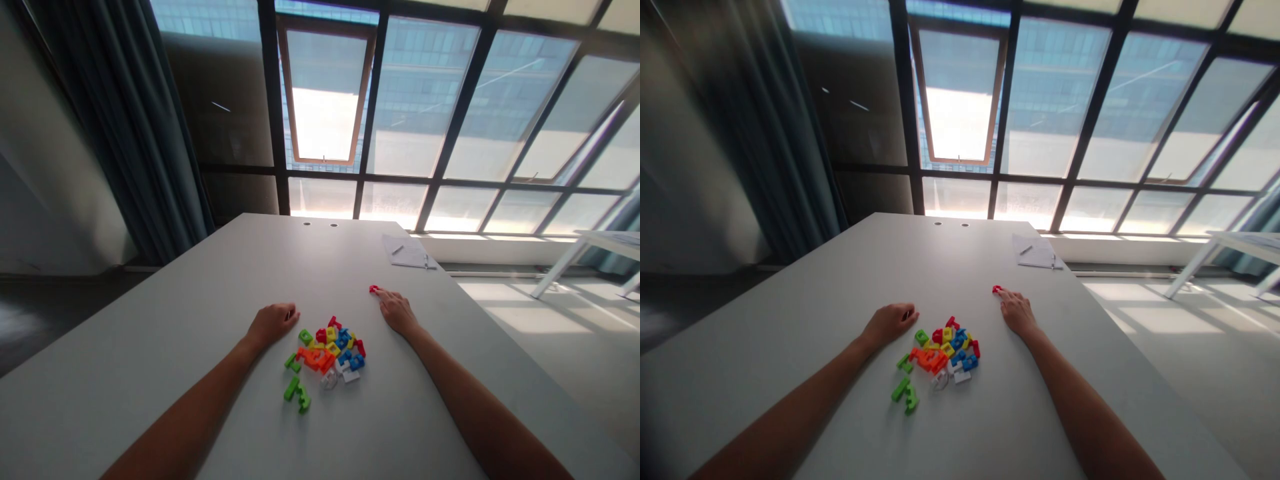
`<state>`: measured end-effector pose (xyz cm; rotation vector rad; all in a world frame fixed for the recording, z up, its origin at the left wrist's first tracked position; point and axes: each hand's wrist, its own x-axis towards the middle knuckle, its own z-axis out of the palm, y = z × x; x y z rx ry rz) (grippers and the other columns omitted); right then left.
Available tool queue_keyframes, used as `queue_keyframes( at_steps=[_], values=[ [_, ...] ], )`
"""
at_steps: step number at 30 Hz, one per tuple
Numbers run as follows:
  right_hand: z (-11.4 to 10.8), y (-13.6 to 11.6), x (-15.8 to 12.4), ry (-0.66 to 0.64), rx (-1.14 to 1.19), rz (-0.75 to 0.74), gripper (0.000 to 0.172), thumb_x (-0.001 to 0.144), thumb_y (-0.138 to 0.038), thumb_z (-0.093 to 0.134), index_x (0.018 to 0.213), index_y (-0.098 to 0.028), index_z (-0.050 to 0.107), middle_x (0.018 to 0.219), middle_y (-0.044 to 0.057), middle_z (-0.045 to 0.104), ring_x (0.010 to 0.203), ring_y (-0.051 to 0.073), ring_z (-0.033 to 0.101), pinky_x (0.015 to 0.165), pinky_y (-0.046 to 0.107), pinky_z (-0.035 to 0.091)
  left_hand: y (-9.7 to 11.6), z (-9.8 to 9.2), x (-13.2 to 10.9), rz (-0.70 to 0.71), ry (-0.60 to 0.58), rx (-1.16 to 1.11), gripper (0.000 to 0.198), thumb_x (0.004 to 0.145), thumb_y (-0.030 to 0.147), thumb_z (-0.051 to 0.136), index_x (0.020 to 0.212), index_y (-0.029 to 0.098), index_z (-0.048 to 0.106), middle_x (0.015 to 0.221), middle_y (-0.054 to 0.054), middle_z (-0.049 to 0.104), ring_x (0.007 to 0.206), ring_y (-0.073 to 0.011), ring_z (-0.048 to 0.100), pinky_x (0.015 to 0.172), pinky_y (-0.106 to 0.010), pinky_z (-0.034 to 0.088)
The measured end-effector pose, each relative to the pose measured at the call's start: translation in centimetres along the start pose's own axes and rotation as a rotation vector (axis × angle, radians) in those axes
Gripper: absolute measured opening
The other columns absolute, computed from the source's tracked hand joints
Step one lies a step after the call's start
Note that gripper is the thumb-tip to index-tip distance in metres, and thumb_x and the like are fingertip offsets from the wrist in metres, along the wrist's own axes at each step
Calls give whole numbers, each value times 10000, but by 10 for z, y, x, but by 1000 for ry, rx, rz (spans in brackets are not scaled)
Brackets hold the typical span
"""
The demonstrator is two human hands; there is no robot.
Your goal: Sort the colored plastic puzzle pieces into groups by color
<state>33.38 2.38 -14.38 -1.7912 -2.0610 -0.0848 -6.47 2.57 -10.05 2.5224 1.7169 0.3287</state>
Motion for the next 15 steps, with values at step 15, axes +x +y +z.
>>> queue_keyframes(
  at_steps=[15],
  values=[
    [-7,-7,-2,145,35,-17,476,917,-142,496,1374,-201,612,1366,119,667,1196,278,631,1024,428,455,1,-2,-1,-16,-18,-15,300,974,445,477,852,243,661,874,-39,736,778,-191,657,650,-273,371]
  ],
)
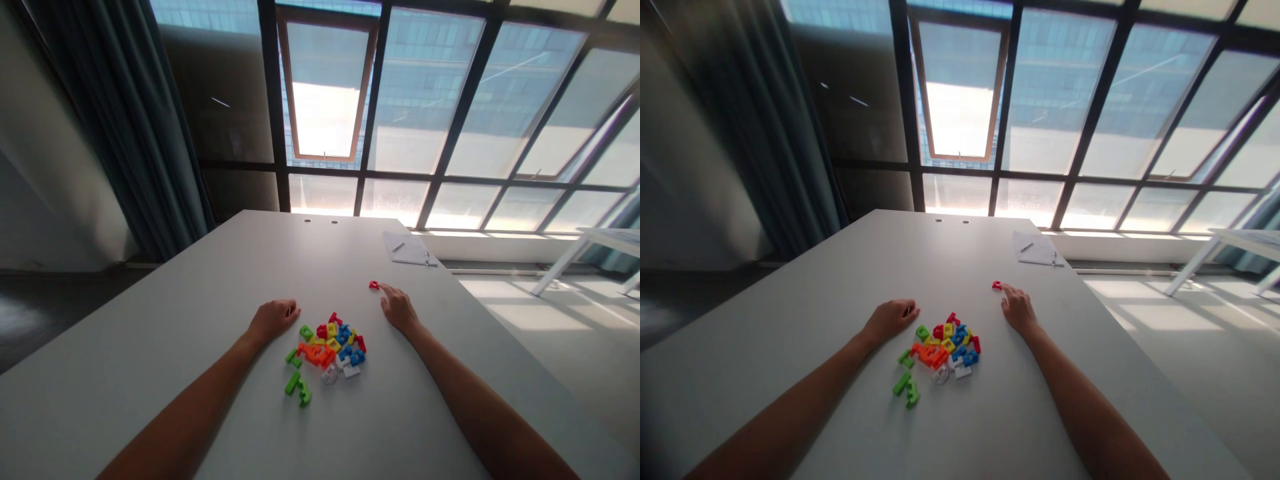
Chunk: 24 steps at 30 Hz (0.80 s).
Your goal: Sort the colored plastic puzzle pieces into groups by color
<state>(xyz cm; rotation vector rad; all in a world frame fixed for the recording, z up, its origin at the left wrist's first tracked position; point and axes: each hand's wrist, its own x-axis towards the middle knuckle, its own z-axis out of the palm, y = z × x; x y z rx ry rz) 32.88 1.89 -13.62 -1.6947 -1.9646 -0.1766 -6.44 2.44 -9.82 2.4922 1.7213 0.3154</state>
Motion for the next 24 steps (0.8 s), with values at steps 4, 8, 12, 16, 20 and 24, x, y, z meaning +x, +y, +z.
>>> queue_keyframes(
  at_steps=[4,8,12,16,20,24],
  values=[
    [-10,-14,1,160,139,-93,283,931,-140,496,1052,-201,744,1037,95,780,1001,243,694,969,403,468,0,0,0,7,13,5,304,974,448,473,840,243,653,857,-34,731,758,-189,653,627,-276,353],
    [-21,-45,-3,28,354,-397,193,941,-191,550,935,-218,741,869,58,779,829,200,707,907,363,493,-2,2,1,23,18,11,305,971,449,468,833,248,652,834,-33,722,733,-194,643,613,-284,335],
    [-31,-81,-10,-162,438,-504,159,942,-236,583,951,-231,742,874,58,774,811,199,702,854,354,507,-4,4,2,30,26,14,316,973,460,459,831,252,649,835,-32,716,724,-193,634,614,-285,322],
    [-31,-89,-11,-135,410,-518,186,968,-244,559,992,-237,743,989,69,774,929,213,691,934,383,494,-4,3,0,52,26,10,312,975,459,459,845,251,652,845,-35,714,736,-194,634,621,-286,328],
    [-15,-60,-3,64,210,-275,310,949,-181,516,1192,-218,704,1226,99,727,1169,254,621,1061,434,438,-2,3,0,57,27,13,305,975,457,466,857,249,655,857,-37,718,754,-196,645,631,-283,344],
    [5,-23,16,39,51,9,529,922,-222,546,1448,-167,534,1506,149,541,1343,315,515,1095,474,417,-1,5,3,45,30,35,316,972,466,472,842,244,654,841,-38,720,753,-198,654,636,-279,360]
  ],
)
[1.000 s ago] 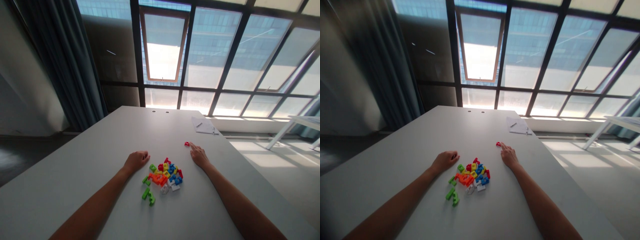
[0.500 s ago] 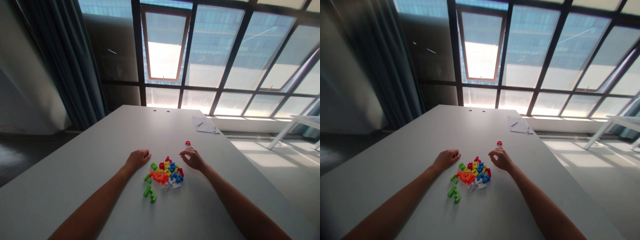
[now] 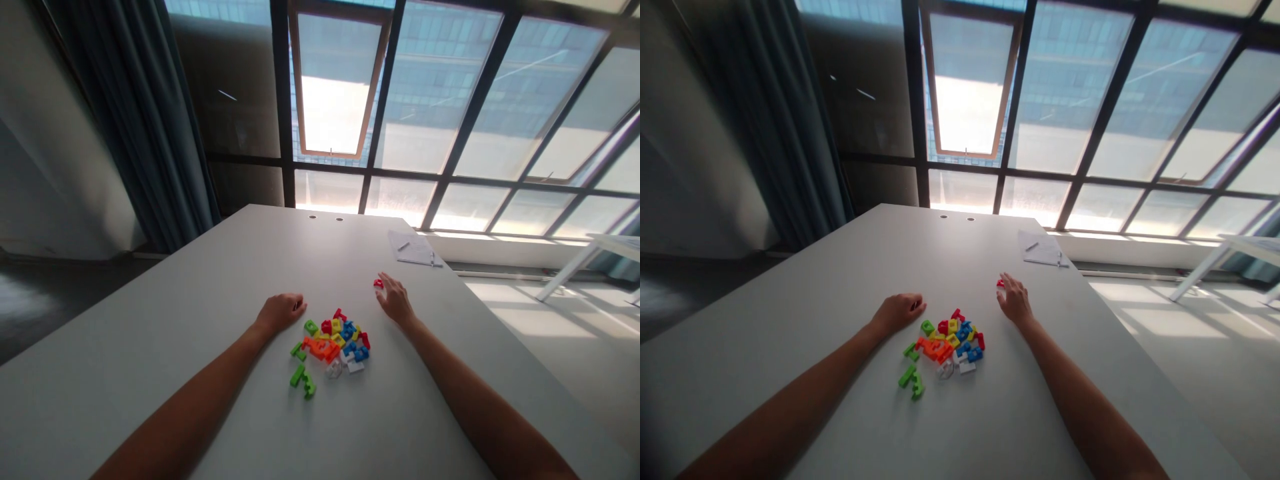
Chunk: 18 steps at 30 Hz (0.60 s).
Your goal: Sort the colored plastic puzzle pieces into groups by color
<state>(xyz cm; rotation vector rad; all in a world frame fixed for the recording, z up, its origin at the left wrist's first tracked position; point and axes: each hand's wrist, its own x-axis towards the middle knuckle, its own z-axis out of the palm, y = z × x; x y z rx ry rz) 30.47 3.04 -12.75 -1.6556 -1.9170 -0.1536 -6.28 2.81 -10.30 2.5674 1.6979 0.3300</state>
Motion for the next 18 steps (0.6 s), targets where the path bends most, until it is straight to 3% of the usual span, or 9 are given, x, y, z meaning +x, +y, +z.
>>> queue_keyframes(
  at_steps=[2,5,7,10,14,16,18],
  values=[
    [8,10,12,-45,-2,72,555,899,-246,587,1444,-150,537,1482,171,561,1354,331,511,1099,473,415,0,1,1,-3,3,7,315,969,463,472,836,245,657,832,-38,719,746,-201,657,634,-279,366],
    [15,12,30,-74,51,126,433,872,-215,596,1293,-125,646,1251,192,708,1205,327,631,1047,467,460,-2,4,0,-6,20,-10,310,967,460,476,830,250,657,819,-33,720,734,-202,661,635,-276,380],
    [16,5,41,-64,95,106,403,859,-186,592,1252,-119,651,1139,168,748,1082,287,690,999,429,501,-4,6,0,-5,27,-22,307,966,460,483,828,252,660,811,-31,722,732,-203,666,635,-273,391],
    [12,-16,53,-18,179,14,454,857,-188,600,1308,-139,583,1162,119,739,1005,215,708,939,352,539,-5,2,5,-21,3,-63,299,956,460,510,832,251,684,802,-30,733,736,-206,681,634,-273,420],
    [-12,-55,62,139,410,-237,359,855,-204,634,1211,-169,608,1135,111,738,960,217,703,883,373,560,11,-28,29,49,-3,-255,224,950,416,560,1024,271,715,894,-1,764,765,-174,710,668,-258,487],
    [-31,-72,66,97,455,-332,330,860,-201,654,1188,-189,619,1103,95,749,959,219,707,871,385,562,27,-53,44,145,91,-313,314,934,401,604,1223,289,653,1007,1,762,759,-161,712,676,-261,522],
    [-53,-85,70,-19,495,-393,366,879,-218,674,1237,-210,598,1068,66,764,965,213,717,877,389,564,44,-79,54,264,198,-338,392,940,420,617,1306,283,601,1124,-24,740,783,-161,716,682,-272,552]
  ],
)
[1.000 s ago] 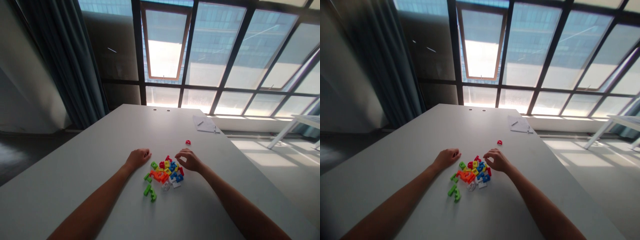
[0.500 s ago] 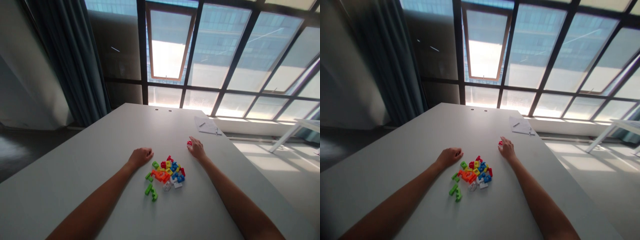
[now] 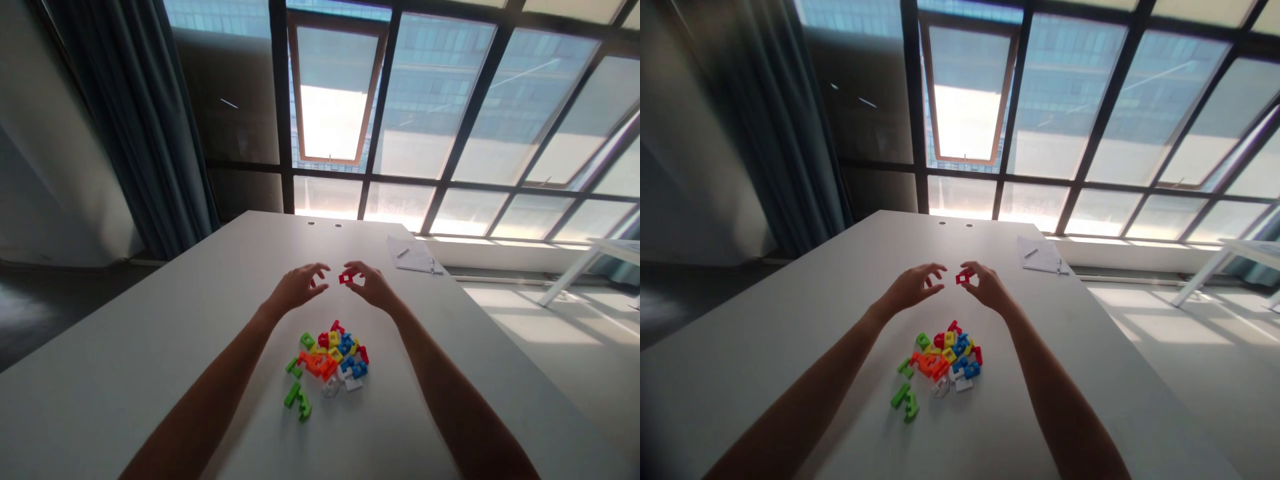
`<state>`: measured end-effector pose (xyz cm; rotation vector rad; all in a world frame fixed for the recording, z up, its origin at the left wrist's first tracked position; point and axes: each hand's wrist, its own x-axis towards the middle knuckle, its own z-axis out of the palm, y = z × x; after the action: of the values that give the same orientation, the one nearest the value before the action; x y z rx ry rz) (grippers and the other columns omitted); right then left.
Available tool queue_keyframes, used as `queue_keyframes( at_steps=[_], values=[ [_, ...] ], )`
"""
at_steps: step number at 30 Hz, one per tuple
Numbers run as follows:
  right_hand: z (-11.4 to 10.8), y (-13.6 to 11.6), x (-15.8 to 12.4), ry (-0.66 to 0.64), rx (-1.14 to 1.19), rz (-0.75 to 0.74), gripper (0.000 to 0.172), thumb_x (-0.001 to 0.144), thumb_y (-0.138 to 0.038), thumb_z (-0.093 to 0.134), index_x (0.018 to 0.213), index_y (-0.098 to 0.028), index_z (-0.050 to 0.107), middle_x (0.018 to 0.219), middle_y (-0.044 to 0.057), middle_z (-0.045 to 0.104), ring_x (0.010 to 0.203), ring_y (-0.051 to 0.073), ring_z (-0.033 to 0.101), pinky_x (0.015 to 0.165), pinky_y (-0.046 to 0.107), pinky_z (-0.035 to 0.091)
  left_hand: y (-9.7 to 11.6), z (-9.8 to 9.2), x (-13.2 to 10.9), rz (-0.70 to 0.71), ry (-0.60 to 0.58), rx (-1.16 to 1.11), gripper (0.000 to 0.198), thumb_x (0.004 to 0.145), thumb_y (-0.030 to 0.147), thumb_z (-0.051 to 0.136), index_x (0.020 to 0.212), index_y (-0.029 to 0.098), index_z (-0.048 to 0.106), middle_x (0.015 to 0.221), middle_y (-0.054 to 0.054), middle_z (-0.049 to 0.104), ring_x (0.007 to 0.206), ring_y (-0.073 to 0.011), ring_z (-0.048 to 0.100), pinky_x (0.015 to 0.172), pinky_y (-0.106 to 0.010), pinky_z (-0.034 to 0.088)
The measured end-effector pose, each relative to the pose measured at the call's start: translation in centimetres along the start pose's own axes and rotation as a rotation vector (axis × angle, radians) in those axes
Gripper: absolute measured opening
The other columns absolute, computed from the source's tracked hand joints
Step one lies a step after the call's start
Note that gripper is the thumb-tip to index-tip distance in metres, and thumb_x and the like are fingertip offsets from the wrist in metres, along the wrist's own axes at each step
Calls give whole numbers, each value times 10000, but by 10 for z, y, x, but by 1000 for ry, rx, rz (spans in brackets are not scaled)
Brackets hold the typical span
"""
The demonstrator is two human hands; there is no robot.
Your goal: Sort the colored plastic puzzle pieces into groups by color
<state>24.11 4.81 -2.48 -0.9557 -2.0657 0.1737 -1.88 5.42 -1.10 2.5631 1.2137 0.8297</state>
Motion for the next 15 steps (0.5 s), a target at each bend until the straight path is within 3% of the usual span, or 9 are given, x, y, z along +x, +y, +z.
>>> queue_keyframes(
  at_steps=[3,6,9,15],
  values=[
    [-20,-22,9,-15,45,2,367,891,-252,699,1241,-223,589,1087,61,764,989,216,722,860,392,572,28,-19,17,191,78,39,452,926,498,650,1316,275,600,1235,-56,695,841,-182,718,691,-301,577],
    [-33,-38,8,1,40,-10,337,895,-263,709,1211,-225,600,1087,57,759,977,217,722,837,387,576,45,-25,19,283,168,53,423,940,532,634,1254,249,639,1185,-65,705,827,-179,711,671,-299,578],
    [-38,-48,1,34,9,-47,264,906,-256,698,1157,-223,621,1083,57,747,933,211,713,806,377,573,52,-20,16,332,204,29,341,976,502,599,1158,225,679,1088,-55,729,801,-161,706,669,-281,574],
    [-42,-52,-9,57,-43,-106,227,913,-267,707,1122,-218,636,1046,63,742,918,223,701,819,395,576,52,-11,12,349,177,-11,293,961,421,654,1180,228,679,1063,-47,738,785,-151,705,671,-273,574]
  ],
)
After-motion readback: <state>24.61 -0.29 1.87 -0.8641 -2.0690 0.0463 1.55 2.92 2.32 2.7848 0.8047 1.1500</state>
